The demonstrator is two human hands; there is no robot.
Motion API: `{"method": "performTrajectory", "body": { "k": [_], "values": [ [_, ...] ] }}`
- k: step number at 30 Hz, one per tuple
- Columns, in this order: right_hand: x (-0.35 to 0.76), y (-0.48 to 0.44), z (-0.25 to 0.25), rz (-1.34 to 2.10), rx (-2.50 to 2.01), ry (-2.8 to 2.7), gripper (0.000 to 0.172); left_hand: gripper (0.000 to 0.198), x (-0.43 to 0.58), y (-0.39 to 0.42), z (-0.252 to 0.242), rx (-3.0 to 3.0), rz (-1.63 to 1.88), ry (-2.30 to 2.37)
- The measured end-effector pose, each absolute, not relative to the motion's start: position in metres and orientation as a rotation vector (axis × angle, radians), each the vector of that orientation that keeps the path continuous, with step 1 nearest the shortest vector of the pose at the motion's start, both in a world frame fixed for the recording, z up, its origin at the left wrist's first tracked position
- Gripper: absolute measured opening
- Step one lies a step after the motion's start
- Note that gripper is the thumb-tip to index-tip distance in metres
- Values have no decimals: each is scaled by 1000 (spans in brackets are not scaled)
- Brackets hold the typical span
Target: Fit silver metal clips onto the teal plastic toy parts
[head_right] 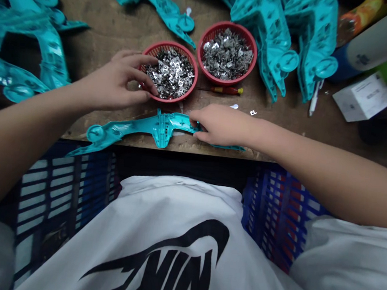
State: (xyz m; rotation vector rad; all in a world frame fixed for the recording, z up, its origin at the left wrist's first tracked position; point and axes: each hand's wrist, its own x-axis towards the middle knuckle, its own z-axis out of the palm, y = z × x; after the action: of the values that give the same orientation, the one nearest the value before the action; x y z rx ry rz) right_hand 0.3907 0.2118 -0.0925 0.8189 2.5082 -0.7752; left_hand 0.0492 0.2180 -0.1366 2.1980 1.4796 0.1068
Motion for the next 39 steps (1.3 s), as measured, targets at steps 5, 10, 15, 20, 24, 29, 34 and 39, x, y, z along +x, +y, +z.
{"method": "performTrajectory", "body": {
  "k": [5, 10, 15, 20, 24, 29, 34, 39],
  "values": [
    [391, 212, -94, -794, 823, 2509, 21, 41, 43, 221, -134, 2231, 42, 1435],
    [393, 213, -96, -819, 822, 2513, 18, 44, 40, 224, -129, 2233, 86, 1367],
    [394, 213, -97, -824, 828, 2514, 18, 51, 39, 222, -126, 2243, 88, 1385],
    [394, 213, -97, -824, 832, 2503, 18, 65, 33, 219, -126, 2338, 6, 1460],
    [392, 213, -95, -800, 828, 2488, 19, 50, 33, 220, -124, 2391, -83, 1435],
    [392, 212, -95, -789, 819, 2501, 20, 42, 37, 221, -121, 2393, -105, 1443],
    [394, 213, -97, -815, 820, 2515, 18, 38, 36, 221, -121, 2399, -55, 1422],
    [395, 214, -98, -810, 817, 2516, 19, 51, 36, 221, -122, 2383, -38, 1437]
  ]
}}
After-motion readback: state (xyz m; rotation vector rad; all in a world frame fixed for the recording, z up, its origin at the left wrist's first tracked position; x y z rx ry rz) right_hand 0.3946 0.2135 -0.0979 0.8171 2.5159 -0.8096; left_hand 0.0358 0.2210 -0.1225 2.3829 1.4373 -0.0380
